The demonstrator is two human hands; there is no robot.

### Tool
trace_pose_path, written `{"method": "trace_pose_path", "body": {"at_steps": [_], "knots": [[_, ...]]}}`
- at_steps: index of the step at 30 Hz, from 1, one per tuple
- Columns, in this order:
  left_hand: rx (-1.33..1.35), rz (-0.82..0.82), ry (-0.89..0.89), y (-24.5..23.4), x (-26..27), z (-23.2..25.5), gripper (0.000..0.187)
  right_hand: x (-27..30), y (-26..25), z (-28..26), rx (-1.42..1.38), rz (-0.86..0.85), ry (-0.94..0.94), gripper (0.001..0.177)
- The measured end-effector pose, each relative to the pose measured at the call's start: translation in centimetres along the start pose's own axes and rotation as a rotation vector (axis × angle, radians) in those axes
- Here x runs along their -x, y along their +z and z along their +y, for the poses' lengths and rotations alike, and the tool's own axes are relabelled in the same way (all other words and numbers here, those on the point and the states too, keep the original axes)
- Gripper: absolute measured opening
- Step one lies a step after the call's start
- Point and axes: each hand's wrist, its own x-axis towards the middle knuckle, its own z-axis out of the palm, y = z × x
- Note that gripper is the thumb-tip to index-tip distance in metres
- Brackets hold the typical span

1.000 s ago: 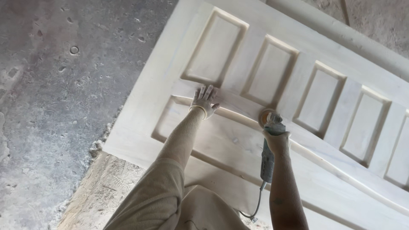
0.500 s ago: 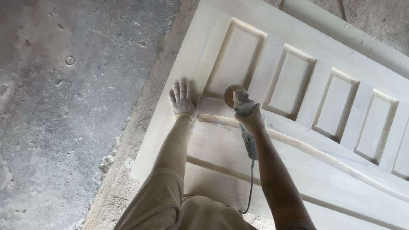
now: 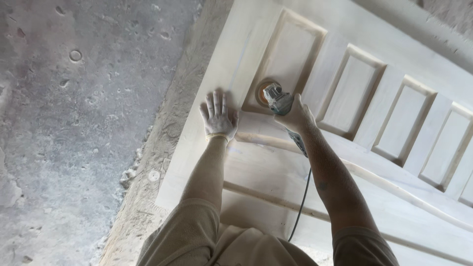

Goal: The person uses an electric sander to smooth the surface of a wooden door. They move the sander across the door's panels and edges, applying consistent pressure to ensure an even finish.

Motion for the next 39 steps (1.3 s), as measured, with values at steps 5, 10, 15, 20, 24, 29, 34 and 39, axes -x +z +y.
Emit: {"method": "trace_pose_path", "body": {"at_steps": [5, 10, 15, 20, 24, 29, 34, 39], "knots": [[0.008, -0.021, -0.010, -0.2, -1.3, 0.4, 0.079, -1.1, 0.1, -0.4, 0.024, -0.007, -0.046, 0.079], [-0.011, 0.003, -0.008, -0.1, -1.3, 0.4, 0.079, -2.6, -0.4, -0.2, -0.028, -0.017, -0.008, 0.082], [0.002, 0.020, -0.013, 0.6, -1.1, 0.3, 0.079, -3.8, -1.2, 0.0, -0.057, 0.047, 0.002, 0.083], [0.027, 0.014, -0.014, 0.5, -1.2, 0.4, 0.079, -2.4, -0.4, -0.1, -0.031, -0.052, -0.010, 0.083], [0.004, 0.015, -0.029, 0.4, -1.0, 0.5, 0.079, -2.0, -0.6, 0.1, -0.019, -0.062, -0.076, 0.080], [0.003, 0.033, -0.027, 0.5, -0.9, 0.6, 0.079, -3.1, -1.8, -0.1, -0.126, 0.005, 0.078, 0.082], [-0.021, 0.015, -0.030, 0.2, -1.1, 0.6, 0.079, -2.4, -0.4, -0.2, -0.118, -0.027, -0.085, 0.081], [-0.037, 0.013, -0.033, 0.5, -0.9, 0.5, 0.079, -2.2, 0.1, 0.6, -0.030, -0.058, -0.096, 0.081]]}}
